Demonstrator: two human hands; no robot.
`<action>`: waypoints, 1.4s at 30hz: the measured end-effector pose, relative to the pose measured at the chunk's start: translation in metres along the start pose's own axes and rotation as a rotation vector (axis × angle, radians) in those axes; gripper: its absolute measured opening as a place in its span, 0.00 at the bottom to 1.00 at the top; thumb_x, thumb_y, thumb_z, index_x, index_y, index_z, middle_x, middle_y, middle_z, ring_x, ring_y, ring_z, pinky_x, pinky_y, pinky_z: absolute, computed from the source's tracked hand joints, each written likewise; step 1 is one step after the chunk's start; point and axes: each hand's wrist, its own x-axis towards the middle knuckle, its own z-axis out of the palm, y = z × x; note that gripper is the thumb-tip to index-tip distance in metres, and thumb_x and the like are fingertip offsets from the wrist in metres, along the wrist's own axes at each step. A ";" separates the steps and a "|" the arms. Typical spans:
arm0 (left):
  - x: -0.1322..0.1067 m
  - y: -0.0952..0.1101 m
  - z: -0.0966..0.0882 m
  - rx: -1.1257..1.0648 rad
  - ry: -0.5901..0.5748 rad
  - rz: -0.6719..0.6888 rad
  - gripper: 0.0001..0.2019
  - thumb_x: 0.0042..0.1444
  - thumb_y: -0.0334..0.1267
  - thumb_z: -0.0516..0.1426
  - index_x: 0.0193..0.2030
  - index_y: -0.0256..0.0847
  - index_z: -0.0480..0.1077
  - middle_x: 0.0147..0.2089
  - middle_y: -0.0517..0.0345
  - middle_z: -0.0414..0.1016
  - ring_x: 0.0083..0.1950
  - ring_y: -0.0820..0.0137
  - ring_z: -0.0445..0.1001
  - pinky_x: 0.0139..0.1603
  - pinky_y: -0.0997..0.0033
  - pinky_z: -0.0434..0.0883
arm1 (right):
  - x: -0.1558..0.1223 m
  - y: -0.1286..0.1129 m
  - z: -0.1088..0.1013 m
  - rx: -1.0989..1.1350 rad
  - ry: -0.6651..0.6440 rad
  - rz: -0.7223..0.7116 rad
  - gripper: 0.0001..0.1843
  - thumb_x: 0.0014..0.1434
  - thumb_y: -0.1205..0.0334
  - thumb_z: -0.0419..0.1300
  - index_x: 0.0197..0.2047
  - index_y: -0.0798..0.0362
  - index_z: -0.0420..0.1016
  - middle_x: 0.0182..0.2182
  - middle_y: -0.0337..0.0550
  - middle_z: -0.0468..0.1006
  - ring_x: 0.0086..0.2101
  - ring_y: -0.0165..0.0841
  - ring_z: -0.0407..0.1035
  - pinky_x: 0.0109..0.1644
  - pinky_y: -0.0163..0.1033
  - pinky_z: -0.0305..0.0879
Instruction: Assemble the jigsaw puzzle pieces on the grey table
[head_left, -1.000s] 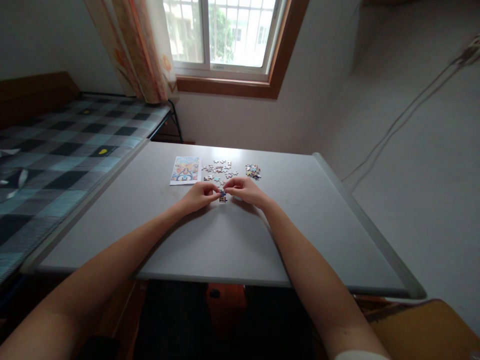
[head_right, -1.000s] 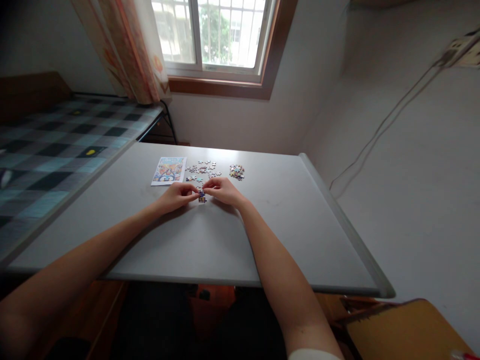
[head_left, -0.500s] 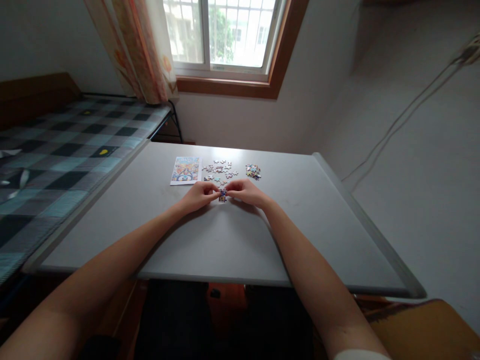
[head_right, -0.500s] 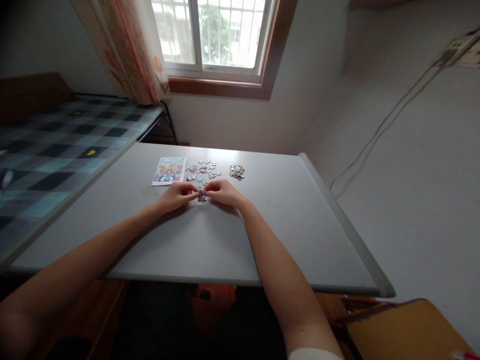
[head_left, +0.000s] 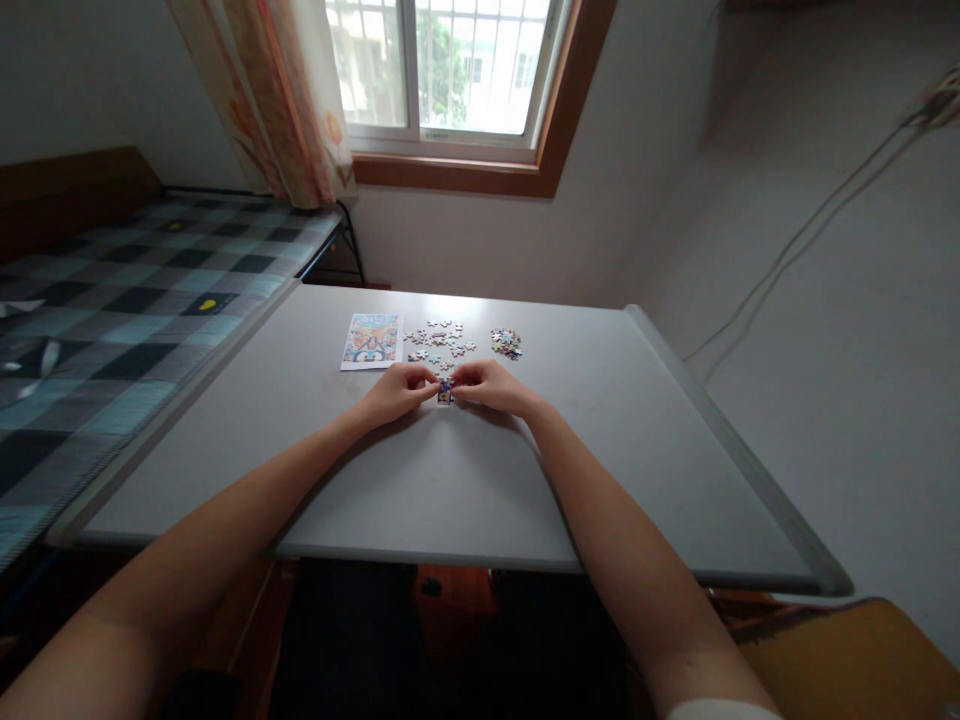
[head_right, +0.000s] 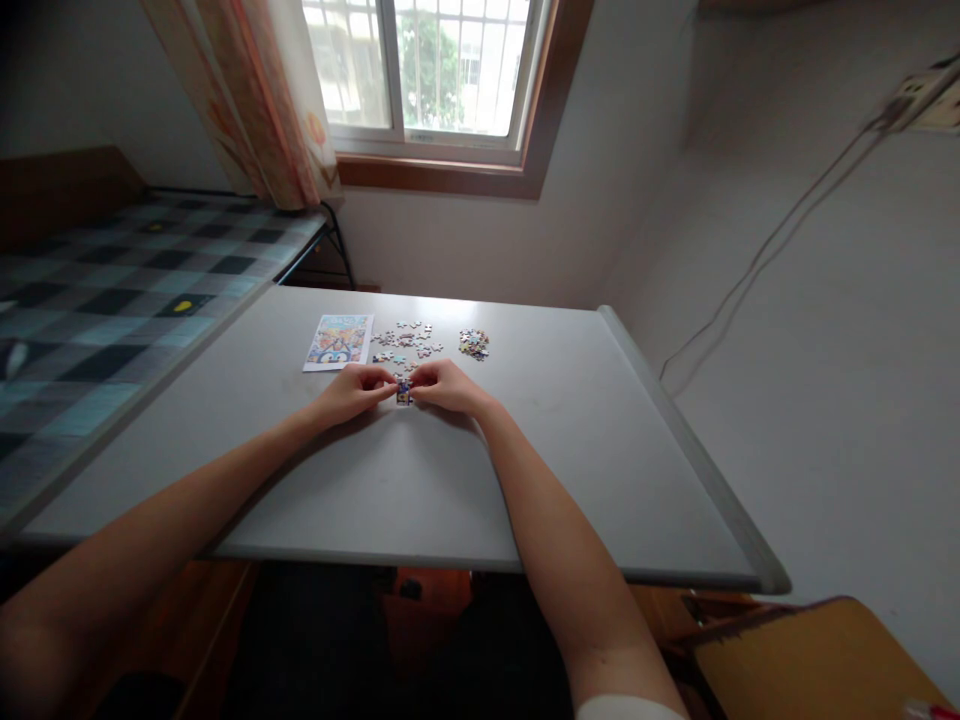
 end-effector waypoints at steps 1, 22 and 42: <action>0.000 0.000 0.000 0.001 0.000 0.001 0.16 0.53 0.47 0.57 0.32 0.34 0.75 0.20 0.63 0.66 0.23 0.77 0.58 0.24 0.76 0.53 | 0.000 0.000 0.000 0.001 -0.001 0.000 0.10 0.48 0.58 0.63 0.31 0.57 0.76 0.24 0.37 0.72 0.25 0.25 0.62 0.30 0.33 0.56; 0.001 -0.002 0.000 0.004 0.008 0.039 0.14 0.53 0.45 0.58 0.30 0.34 0.76 0.19 0.65 0.63 0.22 0.78 0.56 0.23 0.77 0.51 | -0.001 -0.004 0.000 -0.008 -0.008 0.037 0.11 0.50 0.56 0.62 0.30 0.57 0.74 0.23 0.38 0.71 0.25 0.26 0.61 0.30 0.34 0.56; 0.001 -0.001 0.000 -0.010 0.012 0.045 0.14 0.53 0.45 0.58 0.31 0.34 0.76 0.20 0.64 0.64 0.23 0.78 0.56 0.23 0.77 0.52 | -0.001 -0.005 -0.001 -0.033 -0.004 0.017 0.12 0.54 0.56 0.59 0.30 0.57 0.76 0.26 0.41 0.75 0.28 0.28 0.64 0.34 0.35 0.59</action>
